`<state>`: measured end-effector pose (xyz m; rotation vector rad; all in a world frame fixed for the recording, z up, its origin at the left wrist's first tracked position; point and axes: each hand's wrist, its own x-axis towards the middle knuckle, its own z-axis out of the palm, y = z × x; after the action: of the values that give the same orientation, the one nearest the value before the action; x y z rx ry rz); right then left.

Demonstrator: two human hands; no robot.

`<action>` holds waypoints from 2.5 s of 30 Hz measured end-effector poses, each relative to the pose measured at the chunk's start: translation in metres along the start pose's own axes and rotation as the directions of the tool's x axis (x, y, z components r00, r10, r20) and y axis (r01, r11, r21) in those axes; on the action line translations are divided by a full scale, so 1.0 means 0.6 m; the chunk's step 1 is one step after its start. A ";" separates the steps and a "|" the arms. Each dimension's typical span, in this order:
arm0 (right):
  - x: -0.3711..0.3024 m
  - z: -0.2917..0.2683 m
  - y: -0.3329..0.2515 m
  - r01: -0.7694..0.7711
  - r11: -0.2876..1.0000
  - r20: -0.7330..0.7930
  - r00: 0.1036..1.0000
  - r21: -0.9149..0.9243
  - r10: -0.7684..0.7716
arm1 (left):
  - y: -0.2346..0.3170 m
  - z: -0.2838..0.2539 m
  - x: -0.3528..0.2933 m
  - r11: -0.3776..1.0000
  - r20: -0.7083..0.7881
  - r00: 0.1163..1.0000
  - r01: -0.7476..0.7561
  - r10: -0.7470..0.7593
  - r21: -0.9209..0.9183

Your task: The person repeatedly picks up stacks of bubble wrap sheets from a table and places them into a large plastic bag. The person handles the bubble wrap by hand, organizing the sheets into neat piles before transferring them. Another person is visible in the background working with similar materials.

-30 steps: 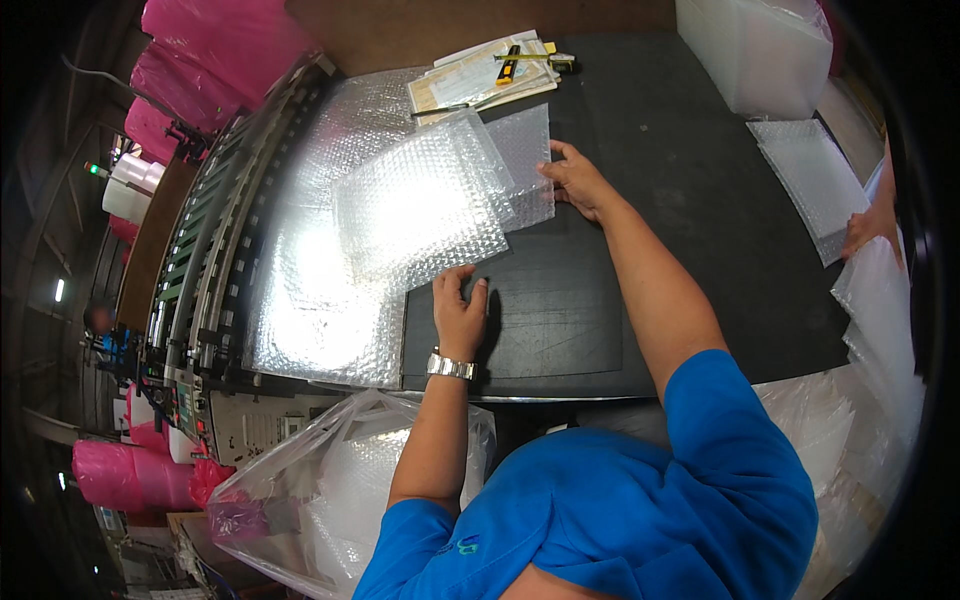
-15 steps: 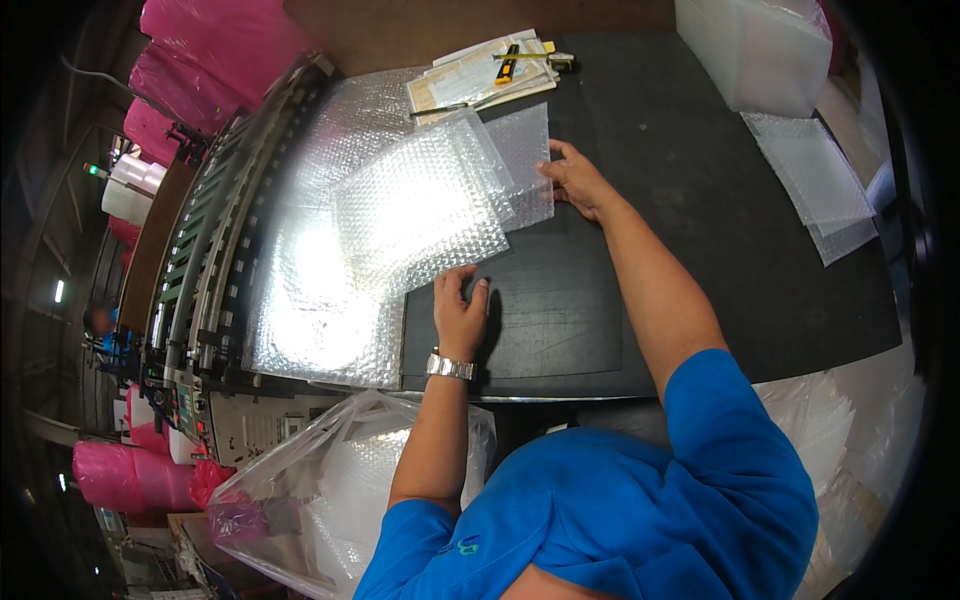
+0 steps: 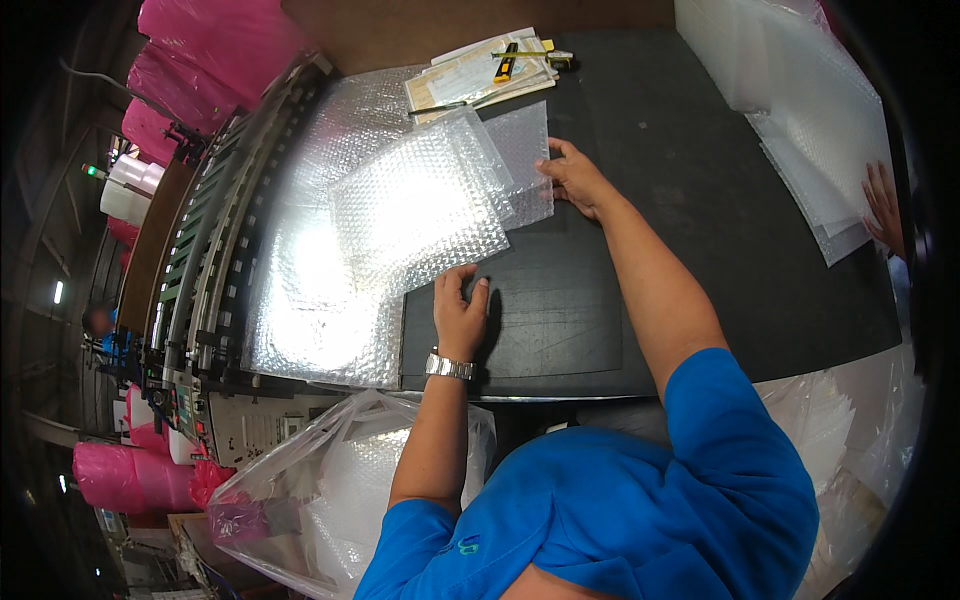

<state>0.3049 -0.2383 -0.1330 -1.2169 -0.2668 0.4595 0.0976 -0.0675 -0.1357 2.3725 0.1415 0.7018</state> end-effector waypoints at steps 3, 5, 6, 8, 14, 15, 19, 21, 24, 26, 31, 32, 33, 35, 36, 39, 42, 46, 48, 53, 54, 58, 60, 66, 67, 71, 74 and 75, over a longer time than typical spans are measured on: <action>-0.001 0.000 -0.001 0.000 1.000 -0.001 1.000 0.001 0.000 | 0.000 0.001 0.000 1.000 0.002 1.000 0.005 -0.005 -0.005; -0.003 0.003 -0.004 -0.002 1.000 0.004 1.000 0.005 0.002 | -0.003 0.000 -0.001 1.000 0.002 1.000 0.003 -0.003 -0.001; -0.005 0.004 -0.007 -0.004 1.000 0.009 1.000 0.010 0.003 | -0.004 0.001 -0.001 1.000 0.002 1.000 0.001 -0.001 0.001; -0.006 0.006 -0.007 -0.005 1.000 0.009 1.000 0.012 0.005 | -0.005 0.001 -0.002 1.000 -0.002 1.000 0.002 -0.002 0.001; -0.004 0.003 -0.005 -0.006 1.000 -0.003 1.000 0.003 0.006 | -0.004 0.002 0.000 1.000 0.005 1.000 -0.011 0.011 -0.012; -0.003 0.003 -0.005 -0.005 1.000 -0.003 1.000 0.001 0.005 | -0.003 0.002 0.000 1.000 0.005 1.000 -0.007 0.007 -0.016; -0.005 0.004 -0.006 -0.006 1.000 0.002 1.000 0.009 0.006 | -0.003 0.001 0.000 1.000 0.003 1.000 -0.004 0.004 -0.028; -0.007 0.007 -0.010 -0.010 1.000 0.008 1.000 0.017 0.009 | -0.007 0.002 0.000 1.000 0.000 1.000 -0.018 0.018 -0.023; -0.007 0.006 -0.010 -0.010 1.000 0.011 1.000 0.021 0.009 | -0.008 0.003 0.000 0.999 0.004 1.000 -0.011 0.011 -0.031; -0.006 0.005 -0.010 -0.008 1.000 0.011 1.000 0.018 0.008 | -0.008 0.004 0.000 0.999 0.004 1.000 -0.018 0.018 -0.034; -0.013 0.010 -0.017 -0.011 1.000 0.002 1.000 0.009 0.011 | -0.006 0.003 0.000 0.999 0.003 1.000 -0.023 0.023 -0.035; -0.013 0.010 -0.017 -0.010 1.000 0.004 1.000 0.009 0.010 | -0.006 0.003 0.000 0.999 0.004 1.000 -0.021 0.021 -0.036; -0.012 0.009 -0.016 -0.010 1.000 0.005 1.000 0.009 0.010 | -0.005 0.002 0.000 0.999 0.006 1.000 -0.019 0.020 -0.036; -0.012 0.008 -0.015 -0.010 1.000 0.010 1.000 0.009 0.010 | -0.003 0.001 0.001 0.999 0.005 1.000 -0.025 0.025 -0.033; -0.011 0.007 -0.015 -0.010 1.000 0.013 1.000 0.008 0.010 | -0.002 0.001 0.001 0.999 0.005 1.000 -0.027 0.027 -0.032; -0.011 0.007 -0.014 -0.010 1.000 0.020 1.000 0.009 0.009 | -0.002 0.001 0.000 0.999 0.006 0.999 -0.032 0.032 -0.030; -0.012 0.007 -0.014 -0.010 1.000 0.014 1.000 0.013 0.009 | -0.004 0.002 0.000 0.999 0.014 0.999 -0.030 0.031 -0.016; -0.012 0.006 -0.015 -0.011 1.000 0.015 1.000 0.018 0.011 | -0.002 0.003 0.001 0.999 0.013 0.999 -0.036 0.036 -0.016; -0.012 0.006 -0.014 -0.016 1.000 0.012 1.000 0.014 0.016 | -0.004 0.004 0.000 0.999 0.011 0.999 -0.041 0.042 -0.014; -0.009 0.005 -0.012 -0.017 1.000 0.008 1.000 0.011 0.017 | -0.006 0.005 0.001 0.999 0.014 0.999 -0.040 0.040 -0.031; -0.008 0.004 -0.012 -0.016 1.000 0.011 1.000 0.011 0.016 | -0.007 0.005 0.000 0.999 0.014 0.999 -0.036 0.036 -0.033; -0.004 0.000 -0.006 -0.002 1.000 0.023 1.000 -0.005 0.002 | -0.005 0.005 0.000 0.999 0.018 0.999 -0.031 0.032 -0.028; -0.003 -0.001 -0.005 -0.007 1.000 0.012 1.000 -0.015 0.008 | -0.008 0.006 -0.001 0.999 0.016 0.999 -0.042 0.043 -0.028; -0.003 0.008 -0.009 -0.033 0.999 -0.074 0.997 0.015 0.034 | 0.001 0.002 -0.002 0.996 -0.122 0.989 -0.082 0.084 0.018; -0.003 0.013 -0.011 -0.040 0.999 -0.119 0.992 0.021 0.042 | 0.003 -0.006 0.002 0.990 -0.155 0.980 -0.116 0.127 0.080; -0.001 0.022 -0.012 -0.065 0.996 -0.198 0.977 0.067 0.078 | -0.033 -0.073 0.047 0.966 -0.285 0.947 -0.078 0.149 0.245; 0.022 -0.005 0.016 -0.031 1.000 -0.058 0.998 0.002 0.031 | -0.078 -0.121 0.090 0.883 -0.341 0.935 0.072 0.103 0.463; 0.028 -0.009 0.025 0.000 1.000 -0.058 0.998 -0.023 -0.001 | -0.094 -0.133 0.102 0.816 -0.367 0.926 0.148 0.083 0.559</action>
<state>0.3191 -0.2307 -0.1498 -1.2501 -0.2236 0.4211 0.1122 0.0381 -0.0915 2.7587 0.6480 1.2400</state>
